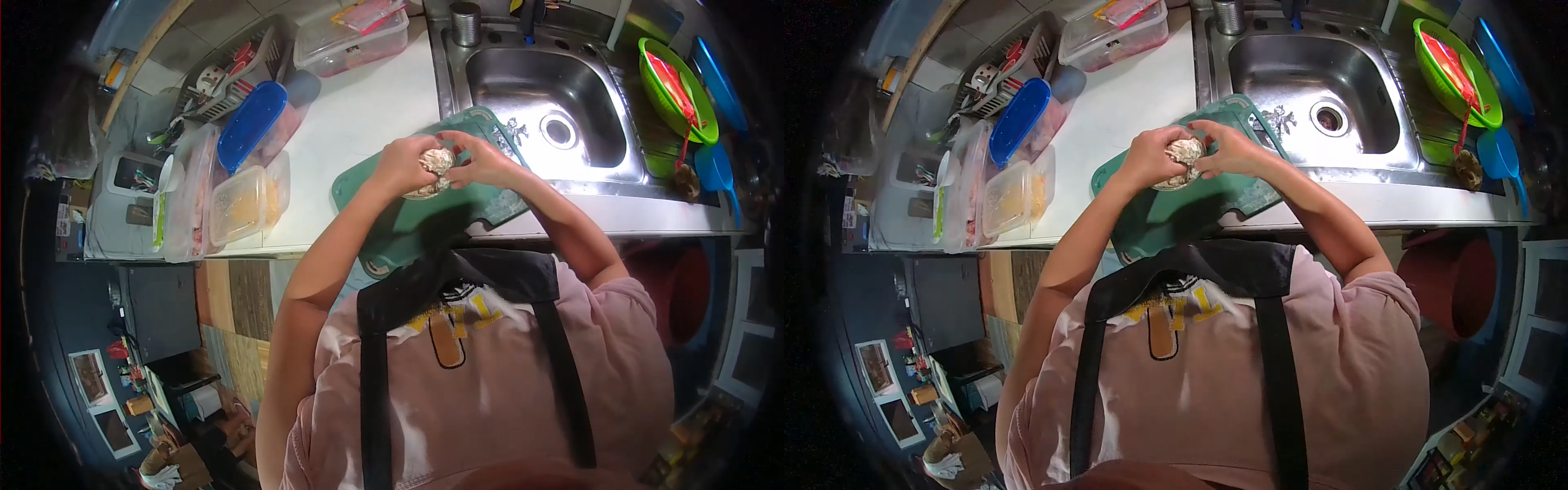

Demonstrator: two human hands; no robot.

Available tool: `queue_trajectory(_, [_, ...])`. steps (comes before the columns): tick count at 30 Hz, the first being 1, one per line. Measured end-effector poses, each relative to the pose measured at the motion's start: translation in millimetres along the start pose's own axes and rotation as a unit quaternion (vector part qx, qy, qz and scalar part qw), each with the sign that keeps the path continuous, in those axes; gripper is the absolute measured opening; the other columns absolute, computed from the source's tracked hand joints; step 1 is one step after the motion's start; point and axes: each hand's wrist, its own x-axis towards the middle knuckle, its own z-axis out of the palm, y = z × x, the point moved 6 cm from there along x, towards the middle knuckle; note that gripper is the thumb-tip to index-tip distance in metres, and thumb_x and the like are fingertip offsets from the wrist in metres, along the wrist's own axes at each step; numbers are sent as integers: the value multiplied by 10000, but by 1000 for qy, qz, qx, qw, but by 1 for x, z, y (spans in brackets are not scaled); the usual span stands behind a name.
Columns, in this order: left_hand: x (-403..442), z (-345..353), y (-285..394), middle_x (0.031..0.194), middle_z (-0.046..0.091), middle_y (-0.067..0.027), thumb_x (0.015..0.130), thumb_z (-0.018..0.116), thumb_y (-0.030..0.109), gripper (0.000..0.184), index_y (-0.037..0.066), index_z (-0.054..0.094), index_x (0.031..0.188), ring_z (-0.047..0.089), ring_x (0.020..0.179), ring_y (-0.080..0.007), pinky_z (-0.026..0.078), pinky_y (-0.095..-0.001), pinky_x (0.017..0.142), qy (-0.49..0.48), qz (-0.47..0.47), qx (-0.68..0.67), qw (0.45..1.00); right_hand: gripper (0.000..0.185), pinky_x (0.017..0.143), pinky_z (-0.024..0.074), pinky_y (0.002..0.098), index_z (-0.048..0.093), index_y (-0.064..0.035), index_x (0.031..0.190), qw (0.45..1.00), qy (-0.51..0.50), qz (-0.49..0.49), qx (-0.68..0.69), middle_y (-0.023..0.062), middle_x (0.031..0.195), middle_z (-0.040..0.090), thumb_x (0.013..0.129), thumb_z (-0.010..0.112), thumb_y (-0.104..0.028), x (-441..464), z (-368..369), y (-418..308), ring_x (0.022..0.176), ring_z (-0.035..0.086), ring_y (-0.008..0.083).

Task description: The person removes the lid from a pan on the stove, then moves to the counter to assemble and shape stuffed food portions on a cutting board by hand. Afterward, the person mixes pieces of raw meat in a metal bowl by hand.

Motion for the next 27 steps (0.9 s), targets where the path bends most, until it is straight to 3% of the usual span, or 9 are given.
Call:
queue_trajectory(1, [-2, -4, -4, 808, 617, -102, 519, 705, 192, 373, 59, 601, 852, 600, 745, -253, 479, -330, 669, 22, -10, -52, 998, 642, 623, 529, 269, 331, -7, 1256, 997, -2, 21, 76, 104, 916, 502, 689, 629, -49, 1, 3, 5, 702, 588, 168])
queue_trajectory(6, [-10, -13, -25, 760, 634, -91, 524, 693, 134, 332, 32, 621, 832, 614, 691, -156, 481, -257, 658, 81, -34, -177, 980, 594, 603, 536, 261, 344, -8, 1251, 985, 24, 51, 161, 74, 891, 491, 709, 587, -6, 6, 13, 6, 749, 563, 158])
queue_trajectory(8, [-11, -21, -30, 765, 601, 2, 552, 691, 51, 298, 22, 594, 833, 554, 715, -72, 460, -219, 675, 102, -60, -229, 966, 583, 605, 538, 263, 352, -6, 1246, 984, 32, 49, 168, 76, 896, 493, 710, 583, -4, 5, 16, -1, 762, 556, 156])
queue_trajectory(11, [-11, -29, -35, 763, 603, -3, 555, 676, 39, 267, 31, 598, 810, 558, 702, -76, 463, -223, 659, 113, -84, -288, 947, 556, 609, 542, 265, 363, -2, 1238, 987, 69, 25, 145, 73, 883, 499, 720, 564, 1, 6, 13, -8, 762, 553, 153])
queue_trajectory(13, [-10, -29, -43, 754, 602, -1, 558, 664, 24, 256, 41, 597, 805, 558, 681, -76, 466, -225, 636, 124, -89, -361, 920, 495, 623, 532, 271, 390, -20, 1227, 984, 54, 56, 162, 71, 973, 446, 754, 537, -13, 7, 14, -7, 814, 541, 171])
queue_trajectory(17, [-14, -24, -49, 789, 596, -15, 590, 653, -7, 269, 28, 579, 846, 560, 700, -89, 468, -226, 642, 144, -93, -458, 872, 489, 623, 531, 267, 392, -10, 1225, 983, 55, 84, 152, 74, 975, 454, 756, 529, -7, 8, 17, 2, 829, 540, 167])
queue_trajectory(19, [-15, -27, -49, 819, 588, -26, 621, 647, -32, 279, 17, 559, 881, 558, 724, -97, 468, -223, 654, 169, -82, -543, 818, 468, 572, 551, 260, 425, 23, 1188, 975, 99, 70, 187, 67, 854, 492, 732, 529, 23, 8, 16, 8, 733, 559, 165])
queue_trajectory(24, [-18, -48, -40, 830, 586, -33, 634, 648, -46, 275, 16, 554, 885, 556, 743, -95, 466, -219, 670, 195, -90, -485, 848, 488, 606, 539, 256, 385, 23, 1221, 977, 121, 86, 152, 94, 974, 470, 748, 505, 33, 8, 13, 10, 812, 548, 175])
queue_trajectory(27, [-21, -67, -33, 870, 578, -44, 638, 624, -88, 310, 13, 529, 916, 563, 777, -116, 475, -231, 688, 278, -38, -530, 800, 485, 592, 541, 254, 395, 30, 1211, 975, 142, 83, 146, 103, 985, 476, 740, 509, 33, 8, 8, 11, 798, 555, 178])
